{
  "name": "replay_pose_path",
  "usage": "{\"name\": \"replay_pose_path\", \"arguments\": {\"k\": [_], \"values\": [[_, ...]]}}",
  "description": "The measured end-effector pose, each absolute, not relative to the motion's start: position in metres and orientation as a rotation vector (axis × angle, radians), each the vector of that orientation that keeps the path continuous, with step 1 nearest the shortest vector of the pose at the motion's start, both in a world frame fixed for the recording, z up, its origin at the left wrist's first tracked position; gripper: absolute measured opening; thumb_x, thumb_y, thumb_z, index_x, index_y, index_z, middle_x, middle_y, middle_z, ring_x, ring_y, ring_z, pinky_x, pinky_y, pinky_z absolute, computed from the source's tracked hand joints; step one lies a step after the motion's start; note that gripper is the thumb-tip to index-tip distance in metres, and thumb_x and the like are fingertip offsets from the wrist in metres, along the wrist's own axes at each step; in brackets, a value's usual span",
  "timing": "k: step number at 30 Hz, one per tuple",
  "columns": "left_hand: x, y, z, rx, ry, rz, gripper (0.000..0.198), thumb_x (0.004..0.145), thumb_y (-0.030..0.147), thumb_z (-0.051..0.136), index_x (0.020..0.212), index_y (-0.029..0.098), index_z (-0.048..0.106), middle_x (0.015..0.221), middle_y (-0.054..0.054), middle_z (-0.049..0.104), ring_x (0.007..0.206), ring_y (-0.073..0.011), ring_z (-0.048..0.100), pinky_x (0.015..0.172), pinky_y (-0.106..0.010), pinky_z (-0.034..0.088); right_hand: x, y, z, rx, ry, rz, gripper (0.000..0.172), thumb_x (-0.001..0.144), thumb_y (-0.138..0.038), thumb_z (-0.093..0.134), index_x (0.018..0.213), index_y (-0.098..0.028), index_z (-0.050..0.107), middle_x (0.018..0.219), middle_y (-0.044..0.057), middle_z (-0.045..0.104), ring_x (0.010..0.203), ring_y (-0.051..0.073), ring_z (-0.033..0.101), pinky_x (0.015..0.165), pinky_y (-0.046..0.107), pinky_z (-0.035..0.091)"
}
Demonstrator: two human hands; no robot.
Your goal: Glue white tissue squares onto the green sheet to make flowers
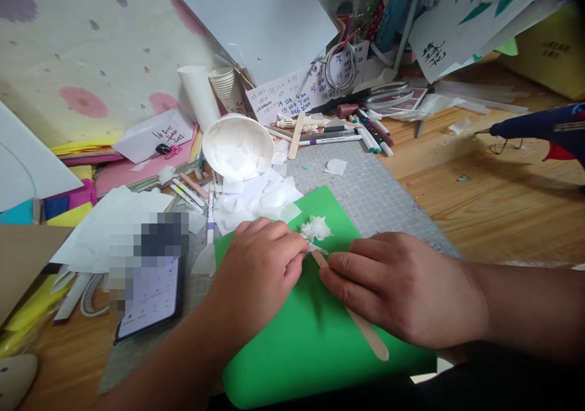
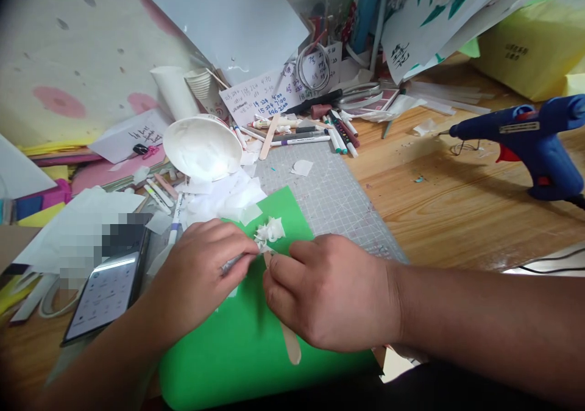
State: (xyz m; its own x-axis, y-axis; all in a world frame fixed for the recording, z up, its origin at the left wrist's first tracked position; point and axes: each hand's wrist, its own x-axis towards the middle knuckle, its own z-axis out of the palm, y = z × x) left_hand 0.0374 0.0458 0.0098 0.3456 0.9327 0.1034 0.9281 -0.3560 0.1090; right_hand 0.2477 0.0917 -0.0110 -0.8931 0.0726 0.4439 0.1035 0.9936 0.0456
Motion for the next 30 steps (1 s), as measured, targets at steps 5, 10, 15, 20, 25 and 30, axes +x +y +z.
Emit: {"name": "replay_pose_path", "arguments": {"k": [5,10,15,20,25,30], "values": [[0.036,0.047,0.008,2.563,1.812,0.204,0.010,0.079,0.017,0.058,0.076,0.024,0.063,0.075,0.000,0.062,0.077,-0.0193,0.055,0.069,-0.035,0.037,0.253,0.093,-0.010,-0.090,-2.634,-0.032,0.025,0.091,-0.015,0.041,0.098,-0.009,0.065,0.081,0.008,0.067,0.058,0.017,0.054,0.045,0.033,0.038],[0.034,0.047,0.007,2.546,1.839,0.178,0.011,0.079,0.015,0.058,0.075,0.024,0.064,0.073,0.000,0.062,0.078,-0.0194,0.055,0.069,-0.035,0.036,0.267,0.095,-0.011,-0.102,-2.507,0.141,0.020,0.093,-0.017,0.042,0.106,-0.011,0.057,0.083,0.008,0.067,0.068,0.017,0.059,0.056,0.032,0.046],[0.033,0.047,0.010,2.532,1.864,0.228,0.011,0.080,0.015,0.055,0.076,0.023,0.062,0.075,-0.001,0.062,0.078,-0.0195,0.056,0.070,-0.034,0.036,0.264,0.096,-0.011,-0.160,-2.548,0.136,0.025,0.096,-0.019,0.037,0.106,-0.012,0.058,0.083,0.007,0.067,0.066,0.016,0.058,0.055,0.031,0.044],[0.038,0.046,0.014,2.466,1.650,0.552,0.010,0.084,0.021,0.055,0.088,0.024,0.063,0.092,-0.001,0.061,0.088,-0.0177,0.057,0.080,-0.035,0.037,0.256,0.097,-0.008,-0.108,-2.605,0.076,0.026,0.095,-0.018,0.040,0.102,-0.010,0.064,0.080,0.007,0.068,0.062,0.016,0.058,0.052,0.031,0.042],[0.043,0.047,0.011,2.519,1.686,0.442,0.009,0.083,0.020,0.060,0.079,0.024,0.066,0.088,-0.001,0.060,0.088,-0.0187,0.053,0.078,-0.037,0.030,0.259,0.100,-0.005,-0.069,-2.559,0.184,0.025,0.094,-0.018,0.040,0.105,-0.010,0.061,0.083,0.009,0.069,0.066,0.017,0.060,0.057,0.031,0.047],[0.043,0.048,0.009,2.529,1.766,0.402,0.012,0.081,0.015,0.060,0.072,0.022,0.065,0.082,0.001,0.060,0.083,-0.0174,0.051,0.075,-0.036,0.028,0.262,0.110,-0.002,-0.244,-2.357,0.518,0.014,0.090,-0.014,0.049,0.099,-0.014,0.060,0.081,0.008,0.067,0.071,0.014,0.062,0.063,0.026,0.049]]}}
